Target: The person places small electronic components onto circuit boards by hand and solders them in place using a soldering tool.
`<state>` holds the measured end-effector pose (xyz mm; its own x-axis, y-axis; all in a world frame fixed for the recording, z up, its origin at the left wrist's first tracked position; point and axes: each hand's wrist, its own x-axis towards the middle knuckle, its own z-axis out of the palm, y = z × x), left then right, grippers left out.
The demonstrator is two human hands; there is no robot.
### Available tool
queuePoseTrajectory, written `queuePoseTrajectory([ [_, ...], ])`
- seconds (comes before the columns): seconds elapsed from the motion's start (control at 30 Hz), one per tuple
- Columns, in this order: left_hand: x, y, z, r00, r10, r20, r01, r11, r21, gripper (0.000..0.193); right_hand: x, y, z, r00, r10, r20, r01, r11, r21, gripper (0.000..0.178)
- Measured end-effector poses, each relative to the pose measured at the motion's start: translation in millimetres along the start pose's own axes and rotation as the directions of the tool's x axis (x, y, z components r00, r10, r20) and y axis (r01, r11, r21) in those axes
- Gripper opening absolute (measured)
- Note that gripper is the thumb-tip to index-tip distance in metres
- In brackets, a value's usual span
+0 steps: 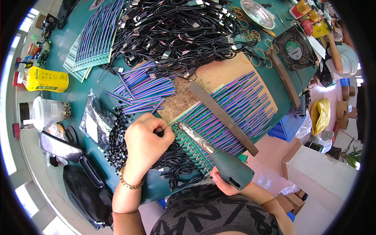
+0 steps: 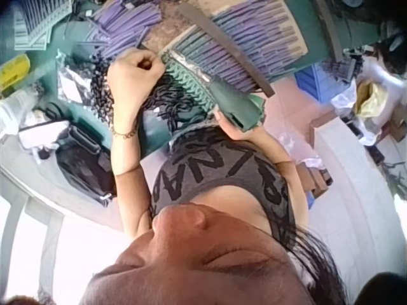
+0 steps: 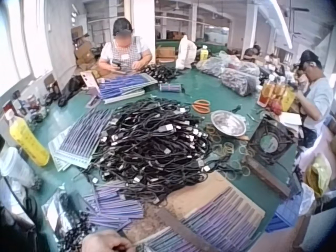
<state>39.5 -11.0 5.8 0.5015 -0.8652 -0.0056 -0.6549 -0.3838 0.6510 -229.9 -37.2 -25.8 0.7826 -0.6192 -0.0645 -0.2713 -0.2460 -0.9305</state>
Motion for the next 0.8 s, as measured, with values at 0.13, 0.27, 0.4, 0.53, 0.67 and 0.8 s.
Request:
queuePoseTrajectory([
  [0.13, -0.5, -0.3, 0.2, 1.000, -0.001, -0.011, 0.001, 1.000, -0.003, 0.005, -7.7, 5.5, 1.5, 0.999, 0.035, 0.001, -0.035, 0.996, 0.084, 0.020],
  [0.27, -1.3, 0.1, 0.2, 1.000, -0.002, -0.013, 0.002, 1.000, 0.000, 0.006, -12.0, 8.7, -1.9, 0.995, -0.094, 0.043, 0.099, 0.984, -0.147, 0.018],
  [0.4, -1.2, -1.7, 0.6, 1.000, 0.016, -0.016, -0.016, 1.000, 0.006, 0.007, -1.8, -0.8, -9.4, 0.999, -0.048, 0.015, 0.042, 0.964, 0.264, 0.032],
  [0.53, -0.6, -0.1, 0.3, 1.000, 0.006, -0.004, -0.006, 1.000, 0.011, 0.007, -5.7, -1.7, -10.7, 1.000, 0.011, 0.013, -0.014, 0.962, 0.272, 0.025],
  [0.67, -1.5, -1.1, 1.8, 1.000, 0.022, -0.018, -0.022, 0.999, 0.030, 0.008, -11.1, 10.3, -11.5, 0.995, -0.070, 0.067, 0.065, 0.995, 0.080, 0.017],
  [0.8, -2.1, -0.6, 2.5, 0.999, 0.027, -0.020, -0.026, 0.999, 0.039, 0.009, -16.2, 23.7, -14.0, 0.849, -0.352, 0.395, 0.524, 0.662, -0.536, 0.017],
])
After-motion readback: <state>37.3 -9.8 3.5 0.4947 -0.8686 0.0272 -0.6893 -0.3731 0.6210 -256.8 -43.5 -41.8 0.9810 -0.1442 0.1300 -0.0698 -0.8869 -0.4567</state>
